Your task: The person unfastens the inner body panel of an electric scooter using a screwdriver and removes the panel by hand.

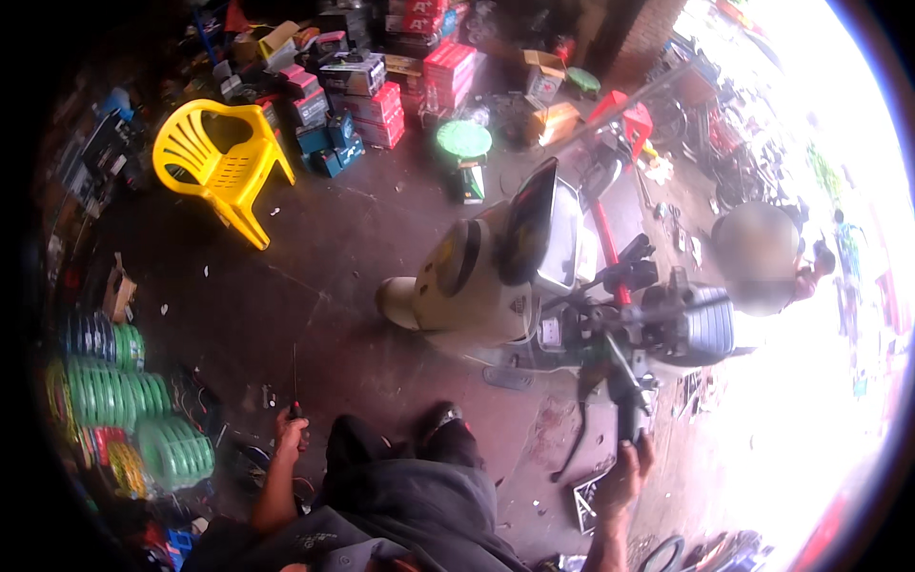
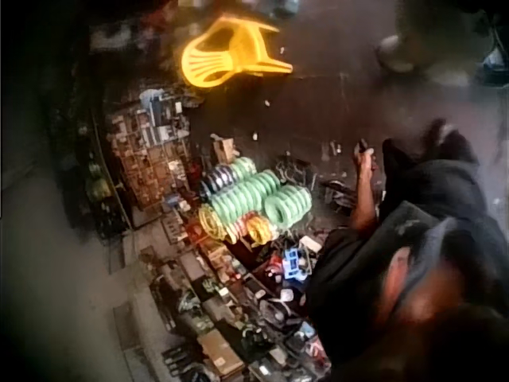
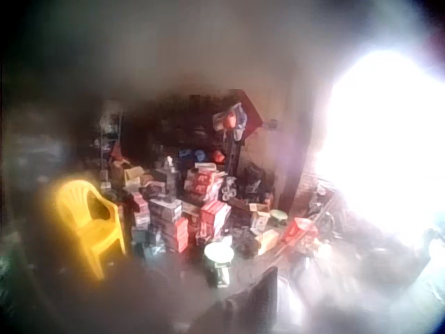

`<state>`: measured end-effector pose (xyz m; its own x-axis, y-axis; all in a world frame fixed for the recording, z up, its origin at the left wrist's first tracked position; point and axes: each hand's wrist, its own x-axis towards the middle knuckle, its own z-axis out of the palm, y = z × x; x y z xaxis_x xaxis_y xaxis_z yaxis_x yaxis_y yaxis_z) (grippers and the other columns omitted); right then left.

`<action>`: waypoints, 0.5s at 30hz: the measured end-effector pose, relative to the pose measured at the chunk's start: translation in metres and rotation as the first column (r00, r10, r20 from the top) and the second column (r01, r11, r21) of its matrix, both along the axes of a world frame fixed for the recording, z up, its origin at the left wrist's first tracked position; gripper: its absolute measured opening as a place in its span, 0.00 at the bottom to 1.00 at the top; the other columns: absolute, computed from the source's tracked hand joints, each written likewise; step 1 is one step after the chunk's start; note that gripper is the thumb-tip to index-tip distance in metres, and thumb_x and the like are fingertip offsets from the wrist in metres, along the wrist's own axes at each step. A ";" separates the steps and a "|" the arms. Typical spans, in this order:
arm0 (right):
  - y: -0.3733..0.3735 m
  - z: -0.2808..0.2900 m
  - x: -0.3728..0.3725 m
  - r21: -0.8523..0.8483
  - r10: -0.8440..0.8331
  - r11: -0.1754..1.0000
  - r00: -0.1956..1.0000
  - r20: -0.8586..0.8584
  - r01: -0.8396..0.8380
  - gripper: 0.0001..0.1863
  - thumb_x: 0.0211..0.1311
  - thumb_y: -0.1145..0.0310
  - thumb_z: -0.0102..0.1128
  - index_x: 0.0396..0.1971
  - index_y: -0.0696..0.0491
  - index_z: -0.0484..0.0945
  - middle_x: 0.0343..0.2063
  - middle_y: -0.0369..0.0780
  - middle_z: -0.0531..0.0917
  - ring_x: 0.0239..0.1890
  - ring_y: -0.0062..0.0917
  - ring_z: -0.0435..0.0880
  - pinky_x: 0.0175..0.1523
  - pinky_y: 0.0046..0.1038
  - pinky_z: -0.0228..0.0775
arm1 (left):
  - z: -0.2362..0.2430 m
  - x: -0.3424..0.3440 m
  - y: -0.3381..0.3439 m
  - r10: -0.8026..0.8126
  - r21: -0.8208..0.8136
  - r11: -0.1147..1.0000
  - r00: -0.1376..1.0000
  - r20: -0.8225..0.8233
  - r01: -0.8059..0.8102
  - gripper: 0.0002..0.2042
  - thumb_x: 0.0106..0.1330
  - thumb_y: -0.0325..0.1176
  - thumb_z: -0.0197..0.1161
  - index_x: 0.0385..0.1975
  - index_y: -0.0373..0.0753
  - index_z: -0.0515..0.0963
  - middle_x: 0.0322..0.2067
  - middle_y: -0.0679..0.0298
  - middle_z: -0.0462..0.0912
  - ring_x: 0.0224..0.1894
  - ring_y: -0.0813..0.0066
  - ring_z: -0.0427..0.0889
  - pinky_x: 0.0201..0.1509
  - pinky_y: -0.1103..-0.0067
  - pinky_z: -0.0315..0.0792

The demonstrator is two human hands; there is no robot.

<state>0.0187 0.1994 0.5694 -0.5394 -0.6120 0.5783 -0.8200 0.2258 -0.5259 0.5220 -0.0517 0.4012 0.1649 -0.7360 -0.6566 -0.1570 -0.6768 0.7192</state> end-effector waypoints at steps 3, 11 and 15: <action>0.013 -0.017 -0.026 0.005 -0.062 0.998 0.996 -0.057 0.063 0.16 0.62 0.83 0.46 0.49 0.59 0.73 0.54 0.53 0.70 0.57 0.44 0.71 0.56 0.39 0.69 | -0.048 0.043 -0.027 0.015 0.171 0.985 0.991 0.136 -0.039 0.16 0.48 0.27 0.60 0.40 0.41 0.71 0.15 0.65 0.70 0.09 0.73 0.69 0.08 0.77 0.61; 0.008 0.008 -0.033 0.341 -0.482 0.729 0.799 -0.359 0.593 0.13 0.64 0.76 0.48 0.49 0.55 0.72 0.51 0.46 0.76 0.54 0.39 0.74 0.59 0.34 0.64 | -0.036 0.110 -0.187 -0.176 0.176 0.972 0.977 0.120 0.154 0.13 0.47 0.25 0.58 0.36 0.40 0.72 0.17 0.65 0.70 0.12 0.74 0.70 0.10 0.76 0.62; -0.027 0.007 0.033 -0.061 -0.878 0.478 0.475 -0.058 0.876 0.17 0.66 0.68 0.48 0.48 0.64 0.73 0.50 0.49 0.76 0.52 0.39 0.75 0.57 0.33 0.64 | -0.005 0.146 -0.267 -0.276 0.064 0.961 0.953 0.121 0.270 0.19 0.51 0.27 0.55 0.46 0.40 0.69 0.22 0.65 0.72 0.15 0.76 0.72 0.11 0.79 0.66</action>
<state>0.0517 0.1726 0.5761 -0.7451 0.1684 0.6453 -0.2346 0.8396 -0.4900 0.6677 -0.3182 0.3958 0.0465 -0.7342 -0.6774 -0.4292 -0.6270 0.6501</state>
